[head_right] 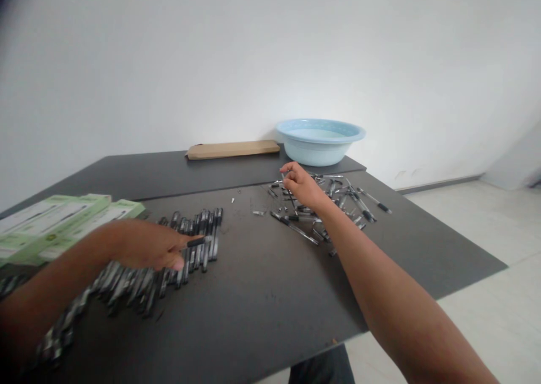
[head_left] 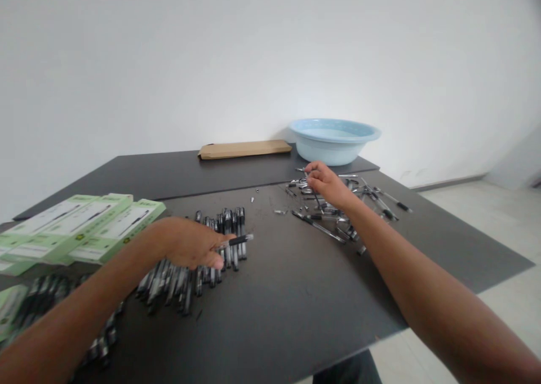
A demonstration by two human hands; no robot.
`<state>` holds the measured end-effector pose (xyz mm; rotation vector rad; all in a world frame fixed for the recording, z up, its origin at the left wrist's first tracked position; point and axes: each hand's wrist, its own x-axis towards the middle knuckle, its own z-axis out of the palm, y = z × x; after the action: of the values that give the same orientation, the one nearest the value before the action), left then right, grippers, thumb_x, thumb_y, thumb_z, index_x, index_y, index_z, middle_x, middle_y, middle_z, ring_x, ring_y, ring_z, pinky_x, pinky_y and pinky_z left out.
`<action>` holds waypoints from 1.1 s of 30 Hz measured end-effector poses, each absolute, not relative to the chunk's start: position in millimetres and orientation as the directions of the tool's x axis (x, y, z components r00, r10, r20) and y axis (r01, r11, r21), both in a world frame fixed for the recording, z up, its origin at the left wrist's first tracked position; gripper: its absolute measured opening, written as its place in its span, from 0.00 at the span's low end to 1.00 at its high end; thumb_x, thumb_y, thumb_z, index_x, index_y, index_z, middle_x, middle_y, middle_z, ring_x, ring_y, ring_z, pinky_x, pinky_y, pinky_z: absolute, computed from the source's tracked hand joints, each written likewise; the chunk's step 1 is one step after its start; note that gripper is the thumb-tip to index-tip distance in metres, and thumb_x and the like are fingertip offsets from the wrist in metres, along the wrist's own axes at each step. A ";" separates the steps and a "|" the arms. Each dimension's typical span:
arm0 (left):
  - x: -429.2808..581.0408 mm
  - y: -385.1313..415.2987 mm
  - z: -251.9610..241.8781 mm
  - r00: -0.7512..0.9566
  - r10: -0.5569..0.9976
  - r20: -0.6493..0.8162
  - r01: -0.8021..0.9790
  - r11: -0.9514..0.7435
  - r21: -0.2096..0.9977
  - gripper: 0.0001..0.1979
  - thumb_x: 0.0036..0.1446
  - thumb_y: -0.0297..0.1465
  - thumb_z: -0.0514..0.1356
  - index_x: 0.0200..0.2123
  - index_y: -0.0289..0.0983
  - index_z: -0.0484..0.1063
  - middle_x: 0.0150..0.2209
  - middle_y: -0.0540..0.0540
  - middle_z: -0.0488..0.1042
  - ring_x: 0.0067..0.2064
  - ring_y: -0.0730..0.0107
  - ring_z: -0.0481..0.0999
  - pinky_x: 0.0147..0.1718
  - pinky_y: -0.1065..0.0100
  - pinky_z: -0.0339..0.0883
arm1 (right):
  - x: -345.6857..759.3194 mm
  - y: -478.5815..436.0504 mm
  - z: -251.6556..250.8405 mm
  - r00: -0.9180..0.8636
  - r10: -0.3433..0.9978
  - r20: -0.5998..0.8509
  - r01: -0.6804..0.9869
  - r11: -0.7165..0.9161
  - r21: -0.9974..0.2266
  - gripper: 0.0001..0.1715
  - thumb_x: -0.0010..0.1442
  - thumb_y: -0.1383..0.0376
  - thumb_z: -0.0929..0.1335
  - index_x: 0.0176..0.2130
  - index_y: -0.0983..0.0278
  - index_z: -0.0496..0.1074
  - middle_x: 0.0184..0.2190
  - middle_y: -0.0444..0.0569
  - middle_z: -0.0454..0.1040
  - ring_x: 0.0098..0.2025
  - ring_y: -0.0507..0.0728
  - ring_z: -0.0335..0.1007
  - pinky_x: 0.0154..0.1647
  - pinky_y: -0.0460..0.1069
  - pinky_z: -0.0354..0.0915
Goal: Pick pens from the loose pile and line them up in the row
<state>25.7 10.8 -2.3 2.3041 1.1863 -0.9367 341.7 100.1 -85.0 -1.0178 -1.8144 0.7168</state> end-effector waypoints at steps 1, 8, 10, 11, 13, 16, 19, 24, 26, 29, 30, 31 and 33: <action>25.0 11.5 -3.3 0.423 0.560 -0.713 0.825 -0.563 0.046 0.24 0.59 0.39 0.50 0.54 0.31 0.66 0.35 0.37 0.79 0.35 0.56 0.76 0.30 0.66 0.65 | 339.4 98.9 -85.2 -0.263 0.873 0.410 0.327 0.481 -0.814 0.12 0.54 0.66 0.63 0.42 0.63 0.63 0.22 0.38 0.61 0.22 0.48 0.55 0.24 0.44 0.53; 21.9 14.5 -6.2 0.428 0.549 -0.718 0.837 -0.541 0.085 0.19 0.58 0.36 0.50 0.48 0.33 0.69 0.33 0.39 0.79 0.34 0.57 0.77 0.28 0.67 0.65 | 331.2 99.7 -87.7 -0.273 0.889 0.368 0.147 0.417 -0.897 0.12 0.52 0.68 0.62 0.39 0.66 0.66 0.25 0.43 0.67 0.26 0.50 0.62 0.30 0.46 0.59; 21.1 15.4 -6.5 0.415 0.554 -0.721 0.847 -0.524 0.085 0.19 0.58 0.37 0.50 0.47 0.33 0.70 0.33 0.39 0.79 0.34 0.57 0.77 0.29 0.67 0.66 | 329.8 100.5 -89.0 -0.265 0.883 0.387 0.174 0.439 -0.881 0.11 0.52 0.68 0.62 0.38 0.65 0.65 0.25 0.42 0.67 0.26 0.50 0.62 0.30 0.46 0.60; 20.7 15.9 -6.7 0.408 0.557 -0.723 0.852 -0.518 0.081 0.19 0.58 0.37 0.50 0.46 0.33 0.70 0.34 0.38 0.79 0.35 0.57 0.77 0.29 0.67 0.66 | 328.7 100.1 -89.4 -0.263 0.882 0.392 0.215 0.449 -0.867 0.11 0.52 0.67 0.62 0.38 0.65 0.64 0.25 0.42 0.67 0.26 0.50 0.63 0.30 0.46 0.60; 20.2 16.6 -7.1 0.395 0.560 -0.729 0.856 -0.512 0.070 0.18 0.59 0.38 0.50 0.45 0.33 0.71 0.34 0.38 0.79 0.35 0.57 0.77 0.30 0.67 0.66 | 325.6 97.5 -89.4 -0.268 0.878 0.397 0.335 0.471 -0.816 0.11 0.54 0.65 0.63 0.39 0.65 0.64 0.26 0.43 0.69 0.27 0.51 0.64 0.31 0.46 0.61; 20.8 16.3 -6.6 0.396 0.561 -0.727 0.857 -0.510 0.073 0.18 0.59 0.39 0.50 0.44 0.34 0.71 0.34 0.41 0.79 0.35 0.59 0.77 0.31 0.67 0.66 | 319.0 90.6 -87.1 -0.302 0.857 0.417 0.542 0.515 -0.664 0.12 0.56 0.66 0.63 0.41 0.65 0.67 0.31 0.46 0.73 0.32 0.52 0.68 0.35 0.47 0.62; 23.3 14.4 -4.2 0.385 0.547 -0.743 0.867 -0.489 0.089 0.17 0.59 0.37 0.50 0.44 0.34 0.70 0.36 0.41 0.79 0.34 0.60 0.77 0.30 0.67 0.66 | 313.1 84.9 -83.8 -0.348 0.829 0.438 0.674 0.546 -0.498 0.14 0.57 0.71 0.60 0.43 0.63 0.69 0.35 0.46 0.75 0.36 0.53 0.70 0.40 0.46 0.61; 27.1 11.5 -0.5 0.389 0.522 -0.759 0.875 -0.468 0.126 0.17 0.59 0.36 0.50 0.42 0.32 0.72 0.37 0.40 0.79 0.35 0.60 0.77 0.31 0.66 0.66 | 309.2 80.8 -79.7 -0.312 0.812 0.494 0.832 0.484 -0.271 0.14 0.60 0.69 0.59 0.43 0.63 0.69 0.36 0.49 0.76 0.37 0.56 0.70 0.37 0.46 0.59; 27.6 11.1 -0.1 0.378 0.519 -0.767 0.880 -0.459 0.123 0.17 0.59 0.35 0.50 0.43 0.33 0.72 0.37 0.40 0.79 0.35 0.60 0.77 0.31 0.66 0.67 | 308.1 78.8 -77.4 -0.235 0.822 0.518 0.904 0.381 -0.194 0.13 0.61 0.67 0.59 0.43 0.63 0.68 0.34 0.50 0.76 0.34 0.58 0.71 0.33 0.47 0.57; 26.7 12.1 -0.8 0.371 0.515 -0.773 0.883 -0.452 0.123 0.17 0.59 0.35 0.49 0.44 0.33 0.71 0.38 0.40 0.79 0.36 0.60 0.77 0.31 0.67 0.67 | 305.6 75.4 -74.0 -0.131 0.820 0.557 0.953 0.259 -0.158 0.13 0.62 0.64 0.59 0.45 0.63 0.66 0.33 0.51 0.77 0.32 0.59 0.71 0.30 0.48 0.54; 26.0 12.8 -1.4 0.373 0.513 -0.773 0.883 -0.451 0.127 0.17 0.59 0.35 0.49 0.44 0.32 0.71 0.38 0.39 0.79 0.36 0.60 0.77 0.31 0.66 0.67 | 304.8 74.5 -73.4 -0.105 0.818 0.566 0.955 0.241 -0.172 0.14 0.62 0.63 0.59 0.46 0.63 0.66 0.34 0.51 0.77 0.32 0.60 0.71 0.29 0.48 0.53; 25.2 13.6 -2.1 0.377 0.511 -0.773 0.883 -0.450 0.134 0.17 0.59 0.35 0.50 0.44 0.32 0.72 0.38 0.39 0.79 0.36 0.59 0.77 0.31 0.66 0.67 | 304.3 74.0 -73.1 -0.084 0.819 0.567 0.953 0.233 -0.196 0.14 0.61 0.63 0.60 0.46 0.63 0.65 0.34 0.52 0.77 0.32 0.60 0.71 0.29 0.48 0.53; 23.5 15.1 -3.6 0.391 0.503 -0.771 0.883 -0.442 0.159 0.17 0.58 0.34 0.50 0.44 0.32 0.72 0.39 0.38 0.79 0.36 0.58 0.77 0.30 0.66 0.67 | 304.2 74.1 -74.1 -0.050 0.835 0.548 0.928 0.241 -0.282 0.14 0.62 0.61 0.60 0.45 0.64 0.65 0.32 0.51 0.77 0.31 0.59 0.71 0.29 0.48 0.55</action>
<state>23.5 15.1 -3.6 2.0903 1.1821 -0.8796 304.2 74.1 -74.1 -1.6087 -1.8967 -0.1940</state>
